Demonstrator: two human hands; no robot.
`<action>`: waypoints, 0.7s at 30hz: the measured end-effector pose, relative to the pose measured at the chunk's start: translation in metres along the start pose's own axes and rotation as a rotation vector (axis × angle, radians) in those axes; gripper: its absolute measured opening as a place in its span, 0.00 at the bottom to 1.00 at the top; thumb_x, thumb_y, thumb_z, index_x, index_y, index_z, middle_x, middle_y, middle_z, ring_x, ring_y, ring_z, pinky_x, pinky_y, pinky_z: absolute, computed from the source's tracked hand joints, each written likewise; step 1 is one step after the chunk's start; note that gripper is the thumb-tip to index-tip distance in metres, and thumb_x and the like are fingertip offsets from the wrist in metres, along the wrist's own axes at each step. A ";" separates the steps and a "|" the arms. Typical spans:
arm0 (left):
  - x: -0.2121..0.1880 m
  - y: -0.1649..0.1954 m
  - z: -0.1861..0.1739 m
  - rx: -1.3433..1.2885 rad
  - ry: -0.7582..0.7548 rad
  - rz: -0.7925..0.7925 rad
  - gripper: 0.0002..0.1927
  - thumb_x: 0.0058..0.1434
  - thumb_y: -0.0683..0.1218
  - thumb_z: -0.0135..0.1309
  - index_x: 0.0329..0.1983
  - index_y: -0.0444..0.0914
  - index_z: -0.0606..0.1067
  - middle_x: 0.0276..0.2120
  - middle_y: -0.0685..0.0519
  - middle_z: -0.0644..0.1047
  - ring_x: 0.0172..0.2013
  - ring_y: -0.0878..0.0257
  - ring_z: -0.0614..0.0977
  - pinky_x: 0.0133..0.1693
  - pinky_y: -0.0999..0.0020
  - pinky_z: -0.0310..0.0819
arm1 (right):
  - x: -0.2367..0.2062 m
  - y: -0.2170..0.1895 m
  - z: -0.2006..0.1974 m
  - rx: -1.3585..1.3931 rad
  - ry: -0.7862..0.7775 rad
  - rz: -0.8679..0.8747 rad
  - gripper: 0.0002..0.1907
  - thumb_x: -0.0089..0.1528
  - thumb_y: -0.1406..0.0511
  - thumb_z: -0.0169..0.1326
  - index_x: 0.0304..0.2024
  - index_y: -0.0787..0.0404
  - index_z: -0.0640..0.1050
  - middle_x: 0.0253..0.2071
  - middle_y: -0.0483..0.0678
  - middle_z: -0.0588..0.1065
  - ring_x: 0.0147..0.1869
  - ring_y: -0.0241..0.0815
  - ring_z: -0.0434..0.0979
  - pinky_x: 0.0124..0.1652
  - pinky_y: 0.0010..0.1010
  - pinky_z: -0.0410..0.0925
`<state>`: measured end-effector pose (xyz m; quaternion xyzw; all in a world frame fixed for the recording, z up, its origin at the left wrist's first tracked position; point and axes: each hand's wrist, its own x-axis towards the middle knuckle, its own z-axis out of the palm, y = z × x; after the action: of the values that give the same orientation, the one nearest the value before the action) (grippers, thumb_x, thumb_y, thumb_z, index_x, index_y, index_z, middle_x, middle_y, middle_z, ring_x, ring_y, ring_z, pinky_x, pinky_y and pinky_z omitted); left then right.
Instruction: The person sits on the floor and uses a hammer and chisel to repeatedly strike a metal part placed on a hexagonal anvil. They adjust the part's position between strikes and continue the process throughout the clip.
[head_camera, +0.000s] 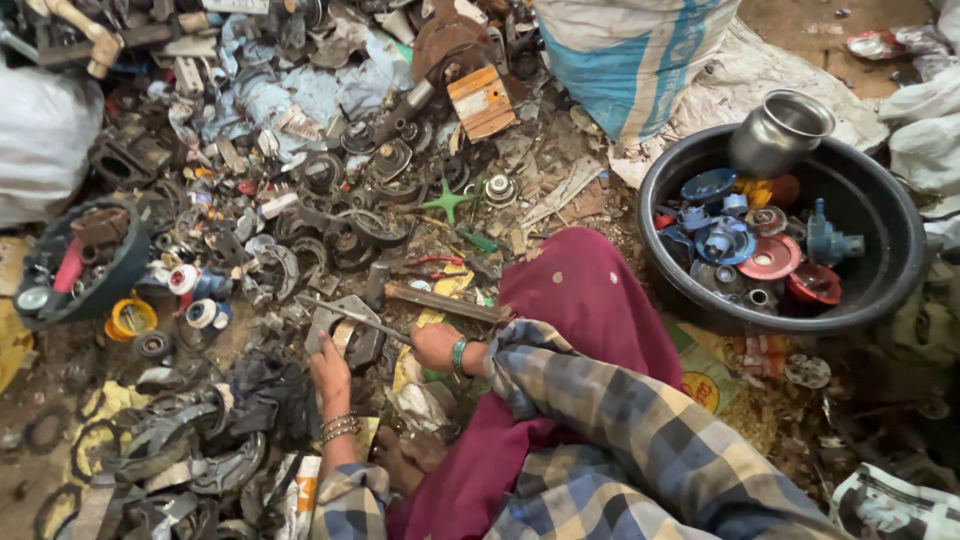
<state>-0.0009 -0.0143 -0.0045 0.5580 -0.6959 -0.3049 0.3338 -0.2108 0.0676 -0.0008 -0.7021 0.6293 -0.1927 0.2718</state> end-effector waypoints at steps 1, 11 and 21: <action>-0.002 0.001 0.000 0.003 0.008 -0.007 0.19 0.65 0.53 0.52 0.48 0.34 0.79 0.40 0.39 0.82 0.42 0.44 0.83 0.43 0.50 0.75 | -0.001 -0.001 -0.001 0.006 0.001 0.006 0.16 0.59 0.61 0.54 0.43 0.69 0.73 0.36 0.65 0.78 0.43 0.67 0.79 0.43 0.55 0.72; -0.008 0.020 0.001 0.037 0.036 -0.020 0.17 0.64 0.51 0.49 0.46 0.35 0.79 0.38 0.38 0.82 0.41 0.40 0.83 0.41 0.46 0.75 | -0.012 0.000 -0.004 -0.073 -0.006 -0.020 0.15 0.61 0.64 0.50 0.44 0.71 0.72 0.33 0.65 0.78 0.39 0.66 0.80 0.40 0.55 0.72; -0.005 0.048 0.004 0.115 0.069 -0.038 0.17 0.64 0.50 0.45 0.44 0.36 0.80 0.36 0.36 0.81 0.40 0.37 0.82 0.40 0.42 0.75 | -0.028 -0.019 -0.033 -0.007 0.092 -0.072 0.15 0.62 0.66 0.47 0.49 0.69 0.67 0.28 0.64 0.77 0.33 0.67 0.77 0.34 0.57 0.69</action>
<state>-0.0309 0.0000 0.0303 0.5996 -0.6896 -0.2511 0.3193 -0.2201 0.0915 0.0389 -0.7156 0.6163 -0.2321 0.2329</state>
